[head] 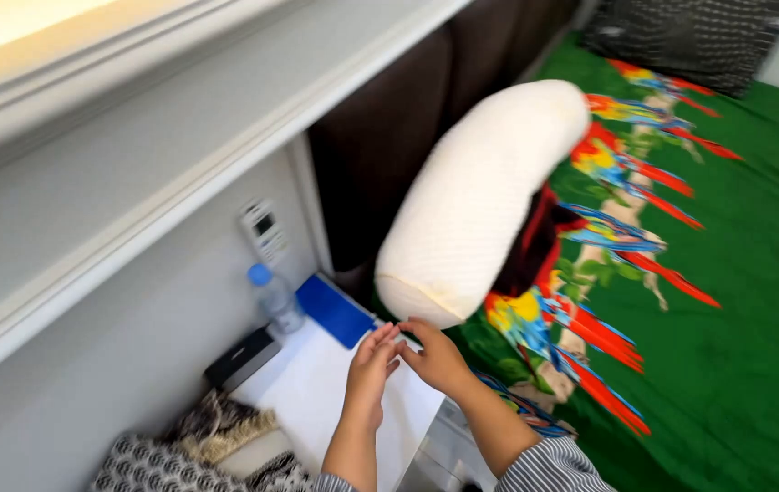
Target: Organizing clothes in a wardrobe and making a bed.
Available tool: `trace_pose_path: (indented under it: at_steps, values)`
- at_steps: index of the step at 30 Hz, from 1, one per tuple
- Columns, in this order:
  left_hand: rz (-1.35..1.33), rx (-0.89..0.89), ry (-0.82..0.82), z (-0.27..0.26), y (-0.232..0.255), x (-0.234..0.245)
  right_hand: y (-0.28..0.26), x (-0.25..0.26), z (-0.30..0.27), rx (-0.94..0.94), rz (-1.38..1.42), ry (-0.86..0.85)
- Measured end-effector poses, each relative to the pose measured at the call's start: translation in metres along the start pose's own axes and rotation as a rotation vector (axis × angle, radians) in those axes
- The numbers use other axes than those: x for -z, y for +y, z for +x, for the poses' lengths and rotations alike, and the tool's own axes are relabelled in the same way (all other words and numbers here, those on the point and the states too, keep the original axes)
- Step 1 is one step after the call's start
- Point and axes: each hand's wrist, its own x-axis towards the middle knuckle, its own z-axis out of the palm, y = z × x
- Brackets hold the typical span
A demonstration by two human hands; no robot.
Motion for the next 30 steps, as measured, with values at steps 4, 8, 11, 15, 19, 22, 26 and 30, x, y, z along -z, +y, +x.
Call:
trace_pose_path:
  at_steps: [4,8,11,15,19,22,26,30]
  values:
    - [0.080,0.005,-0.122,-0.018,0.010,-0.045,0.029,0.040,-0.019,0.190,-0.078,0.194]
    - [0.153,-0.008,-0.200,-0.039,0.013,-0.088,0.012,0.090,-0.058,0.012,0.075,0.191]
    - [0.189,-0.022,-0.266,-0.061,0.002,-0.123,0.007,0.126,-0.100,-0.068,0.114,0.197]
    - [0.231,-0.016,-0.370,-0.103,-0.029,-0.177,0.031,0.169,-0.173,-0.051,0.202,0.246]
    - [0.250,0.053,-0.496,-0.177,-0.077,-0.249,0.055,0.228,-0.281,-0.386,0.517,0.253]
    - [0.276,0.091,-0.650,-0.222,-0.133,-0.304,0.115,0.263,-0.365,-0.103,0.240,0.439]
    - [0.341,0.114,-0.883,-0.300,-0.202,-0.390,0.149,0.323,-0.499,-0.253,0.233,0.661]
    - [0.463,0.199,-1.079,-0.393,-0.265,-0.468,0.162,0.371,-0.637,-0.465,0.226,0.821]
